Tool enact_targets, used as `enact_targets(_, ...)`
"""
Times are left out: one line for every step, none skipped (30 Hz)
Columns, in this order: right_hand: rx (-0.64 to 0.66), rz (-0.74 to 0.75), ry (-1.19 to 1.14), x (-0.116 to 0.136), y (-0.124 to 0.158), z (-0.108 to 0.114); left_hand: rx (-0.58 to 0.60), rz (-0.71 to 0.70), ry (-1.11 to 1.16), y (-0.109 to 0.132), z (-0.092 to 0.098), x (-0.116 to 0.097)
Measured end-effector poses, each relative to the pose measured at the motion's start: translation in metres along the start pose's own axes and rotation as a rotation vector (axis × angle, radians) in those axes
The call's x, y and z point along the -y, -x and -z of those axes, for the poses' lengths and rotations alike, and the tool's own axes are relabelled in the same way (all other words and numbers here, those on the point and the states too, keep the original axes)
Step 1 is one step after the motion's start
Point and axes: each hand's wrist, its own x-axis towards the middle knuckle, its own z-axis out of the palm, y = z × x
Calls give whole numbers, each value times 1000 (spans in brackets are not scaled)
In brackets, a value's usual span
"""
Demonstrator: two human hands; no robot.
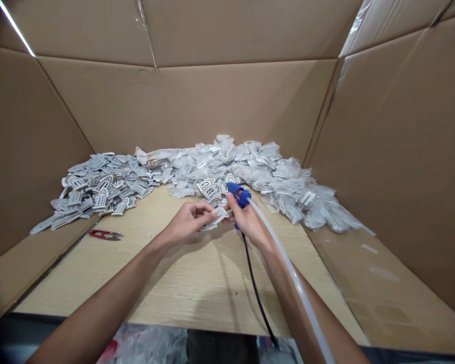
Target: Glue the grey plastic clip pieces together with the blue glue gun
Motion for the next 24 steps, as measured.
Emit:
enact_targets(3,-2,-19,-1,-1,0,27,11,3,1,0,-1)
enact_targets(6,-6,-67,-2,-1,0,54,19,-3,2,-1,-1)
enact_targets(10,-11,-137,-2,-2,0,76,23,-18,2,-1,-1)
enact_targets(20,-16,-216,-1,-3,-1,92,27,-40,3,0,0)
enact_targets(28,-19,-288,0,-3,-1,103,31,-63,3,0,1)
enact_targets(31,-19,-343,2,-3,-2,111,37,-85,3,0,2)
enact_targets(28,-14,-375,4,-3,-2,115,43,-105,3,1,3)
enact_targets(20,-6,-391,6,-3,-2,113,49,-119,2,2,4)
enact_targets(9,6,-400,8,-3,-2,104,55,-130,2,2,5)
enact_targets(-4,15,-406,9,-2,-1,91,60,-143,1,3,6)
enact_targets(-9,17,-409,10,-2,-1,72,63,-157,1,3,6)
enact_targets(-8,13,-409,10,-2,0,46,66,-173,1,3,6)
enact_targets(-7,6,-410,10,-2,1,17,72,-189,1,4,5)
enact_targets(-7,-1,-412,9,-2,2,-13,83,-204,2,5,4)
enact_targets(-10,-8,-415,8,-2,3,-46,99,-214,3,6,3)
enact_targets(-17,-13,-420,7,-3,3,-72,125,-218,4,7,1)
enact_targets(-25,-15,-425,6,-3,4,-89,163,-220,4,10,-2)
enact_targets(-31,-18,-428,5,-4,4,-94,215,-224,5,13,-4)
enact_targets(-34,-20,-425,5,-4,4,-87,279,-231,6,18,-7)
enact_targets(-34,-22,-417,5,-4,4,-84,348,-244,6,24,-10)
enact_targets(-36,-21,-407,5,-4,4,-106,411,-256,7,32,-12)
enact_targets(-40,-20,-398,5,-4,4,-153,458,-264,6,41,-15)
enact_targets(-46,-22,-391,5,-4,3,-252,473,-268,6,51,-18)
enact_targets(-49,-26,-381,5,-3,2,-395,450,-255,5,62,-21)
